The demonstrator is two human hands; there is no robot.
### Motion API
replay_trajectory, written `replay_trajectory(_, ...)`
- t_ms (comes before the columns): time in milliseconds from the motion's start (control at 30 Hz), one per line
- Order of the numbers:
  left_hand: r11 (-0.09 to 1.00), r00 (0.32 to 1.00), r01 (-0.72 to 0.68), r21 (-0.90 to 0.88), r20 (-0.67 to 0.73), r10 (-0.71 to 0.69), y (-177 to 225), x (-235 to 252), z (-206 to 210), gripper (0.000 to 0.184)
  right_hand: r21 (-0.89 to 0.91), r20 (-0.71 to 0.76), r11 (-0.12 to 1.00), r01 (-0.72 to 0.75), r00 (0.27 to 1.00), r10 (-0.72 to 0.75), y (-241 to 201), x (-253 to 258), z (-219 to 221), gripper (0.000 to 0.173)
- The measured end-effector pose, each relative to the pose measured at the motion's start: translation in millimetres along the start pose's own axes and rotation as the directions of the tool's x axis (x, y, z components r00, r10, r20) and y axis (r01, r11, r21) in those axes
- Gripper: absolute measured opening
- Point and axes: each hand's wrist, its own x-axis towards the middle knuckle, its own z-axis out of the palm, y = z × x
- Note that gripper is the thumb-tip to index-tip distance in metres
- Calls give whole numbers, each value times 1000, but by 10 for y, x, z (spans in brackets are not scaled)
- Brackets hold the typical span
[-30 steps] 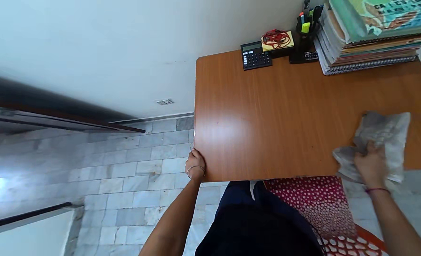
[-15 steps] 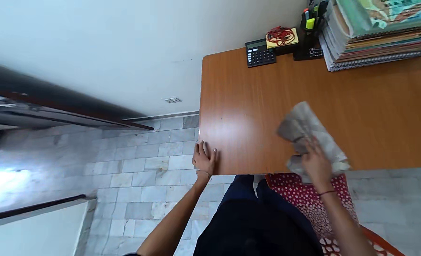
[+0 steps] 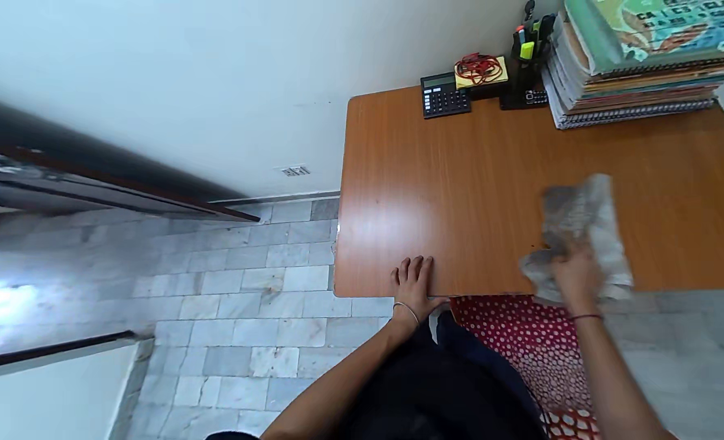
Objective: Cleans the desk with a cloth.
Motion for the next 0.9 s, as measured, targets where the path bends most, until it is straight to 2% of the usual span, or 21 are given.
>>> replay_trajectory(100, 999, 1000, -19, 30, -1, 19, -5, 0, -6, 93, 27, 83, 969, 244, 966, -245, -505, -258, 404, 51)
replay_trajectory(200, 998, 999, -30, 47, -8, 31, -25, -20, -7, 92, 53, 162, 946, 321, 932, -325, -657, -270, 464, 49)
replay_trajectory(267, 996, 997, -66, 67, -46, 69, -51, -27, 19, 90, 73, 137, 957, 281, 947, -289, -487, -164, 327, 47)
replay_trajectory(300, 993, 994, -84, 80, -58, 89, -70, -27, 39, 91, 69, 80, 962, 264, 960, -269, -300, -76, 247, 46)
replay_trajectory(433, 991, 994, -91, 101, -42, 96, -95, -36, 55, 91, 63, -148, 996, 64, 988, -54, 707, 315, -260, 44)
replay_trajectory(533, 996, 996, -65, 65, -51, 68, -73, -32, 48, 88, 48, -157, 994, -101, 982, 107, 1279, 566, -630, 46)
replay_trajectory(600, 997, 998, -50, 52, -41, 52, -53, -29, 33, 88, 46, -135, 988, -148, 979, 153, 1337, 629, -723, 47)
replay_trajectory(667, 998, 998, -44, 41, -44, 46, -53, -24, 31, 88, 57, -129, 986, -158, 978, 164, 1126, 572, -629, 48)
replay_trajectory(767, 999, 997, -40, 29, -58, 42, -49, -28, 21, 88, 76, -100, 992, -102, 989, 110, 473, 303, -248, 50)
replay_trajectory(900, 999, 998, -30, 27, -47, 32, -32, -21, -7, 89, 44, 60, 987, 154, 986, -156, -507, -226, 346, 51)
